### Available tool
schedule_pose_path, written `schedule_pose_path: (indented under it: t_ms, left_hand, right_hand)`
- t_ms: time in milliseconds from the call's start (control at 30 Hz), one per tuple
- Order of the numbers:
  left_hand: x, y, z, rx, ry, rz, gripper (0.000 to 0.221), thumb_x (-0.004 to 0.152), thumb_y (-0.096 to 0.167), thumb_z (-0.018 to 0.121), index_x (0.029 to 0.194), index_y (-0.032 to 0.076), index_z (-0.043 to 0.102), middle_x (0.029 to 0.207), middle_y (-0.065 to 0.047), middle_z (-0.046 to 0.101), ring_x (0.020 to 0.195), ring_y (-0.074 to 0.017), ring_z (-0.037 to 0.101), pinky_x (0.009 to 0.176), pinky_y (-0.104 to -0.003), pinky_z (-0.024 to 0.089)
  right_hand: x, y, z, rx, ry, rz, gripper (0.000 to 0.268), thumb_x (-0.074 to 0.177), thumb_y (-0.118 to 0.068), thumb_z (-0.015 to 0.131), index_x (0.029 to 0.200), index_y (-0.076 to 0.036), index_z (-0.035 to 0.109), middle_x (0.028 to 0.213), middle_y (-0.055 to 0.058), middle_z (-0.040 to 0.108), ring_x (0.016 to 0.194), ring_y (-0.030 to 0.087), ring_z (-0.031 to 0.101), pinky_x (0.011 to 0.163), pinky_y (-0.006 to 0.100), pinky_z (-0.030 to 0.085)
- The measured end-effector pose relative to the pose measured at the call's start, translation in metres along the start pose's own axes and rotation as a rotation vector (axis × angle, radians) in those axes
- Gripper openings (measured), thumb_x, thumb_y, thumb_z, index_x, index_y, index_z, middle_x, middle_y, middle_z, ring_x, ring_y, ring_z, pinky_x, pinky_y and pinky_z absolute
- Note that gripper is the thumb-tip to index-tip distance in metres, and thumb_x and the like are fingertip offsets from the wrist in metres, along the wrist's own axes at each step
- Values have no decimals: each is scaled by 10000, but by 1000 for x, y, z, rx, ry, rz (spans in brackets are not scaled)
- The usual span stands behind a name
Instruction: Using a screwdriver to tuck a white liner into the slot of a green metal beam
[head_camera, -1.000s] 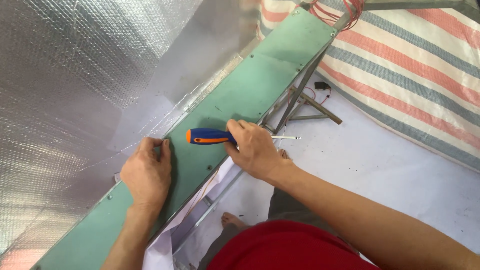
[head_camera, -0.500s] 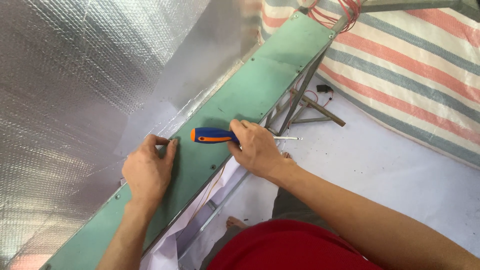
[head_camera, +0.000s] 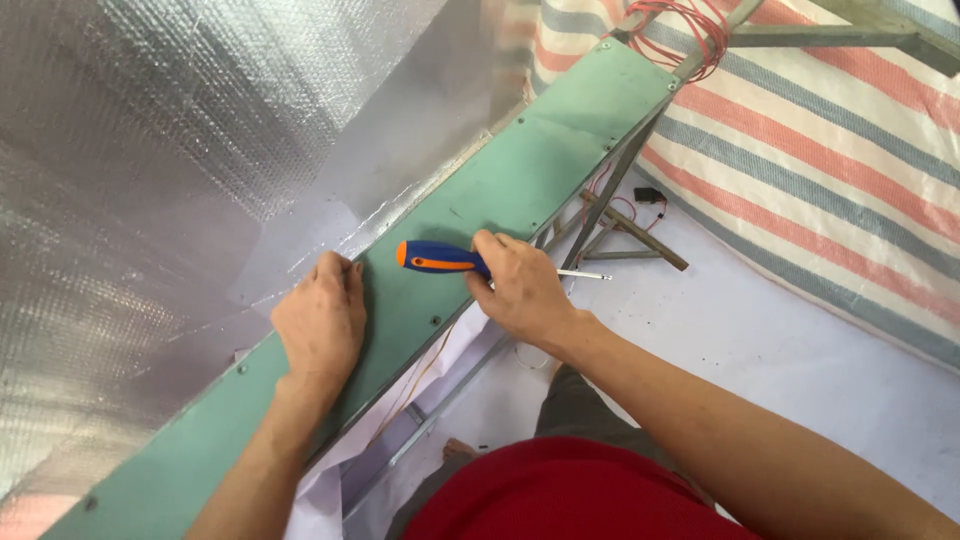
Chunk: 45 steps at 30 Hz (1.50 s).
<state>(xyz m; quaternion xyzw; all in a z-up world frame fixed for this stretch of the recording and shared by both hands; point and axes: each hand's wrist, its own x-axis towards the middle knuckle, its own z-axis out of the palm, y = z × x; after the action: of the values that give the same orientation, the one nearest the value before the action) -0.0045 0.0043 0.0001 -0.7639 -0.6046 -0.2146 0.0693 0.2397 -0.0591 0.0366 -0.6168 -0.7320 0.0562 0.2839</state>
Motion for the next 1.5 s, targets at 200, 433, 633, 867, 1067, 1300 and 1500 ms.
schedule_pose_path:
  t_ms: [200,433,633,867,1067,1300,1500]
  left_hand:
    - [0,-7,3,10,19,54,172,1001,344,658,957,186,609,701,-87,667,641,-362,727,576,-490,564]
    - [0,5,-13,-151,35,-126,266,920,402,789,935,176,647,777,-84,709,714,-376,739,609,-499,564]
    - [-7,9,-5,-189,127,-187,237,919,395,786,913,207,642,761,-61,679,714,-361,726,621,-500,567]
    - [-5,9,6,-142,94,-146,249,940,356,746,886,173,585,709,-67,685,665,-335,734,596,-472,573]
    - [-1,-1,17,-61,41,-56,226,977,348,676,924,173,543,702,-53,669,650,-324,738,601,-468,578]
    - [9,-15,10,-63,-32,110,232,999,373,633,938,172,535,707,-65,663,652,-323,743,599,-450,579]
    - [19,-12,-1,74,-120,71,418,1014,576,501,923,172,555,751,-57,690,709,-307,763,627,-447,579]
  right_hand:
    - [-1,-9,-7,11,-19,26,223,865,-219,727,960,-108,558,722,127,611,728,403,695,652,466,551]
    - [2,0,5,28,-73,45,229,874,-193,722,993,-78,563,727,178,626,722,439,693,649,518,534]
    - [-1,-8,3,-37,-67,105,222,894,-266,705,952,-108,561,718,134,634,734,400,707,672,511,550]
    - [0,-10,6,-63,-54,109,248,906,-307,704,936,-107,561,732,169,637,756,441,696,680,548,540]
    - [-3,-11,6,-100,-42,113,222,890,-277,690,952,-115,552,730,156,630,747,424,699,676,547,551]
    - [-2,-9,8,-88,-38,131,219,901,-285,680,951,-106,565,720,152,635,709,426,702,660,547,550]
    - [-3,-13,5,-80,-32,174,212,892,-287,666,945,-107,568,727,168,635,745,456,697,674,568,539]
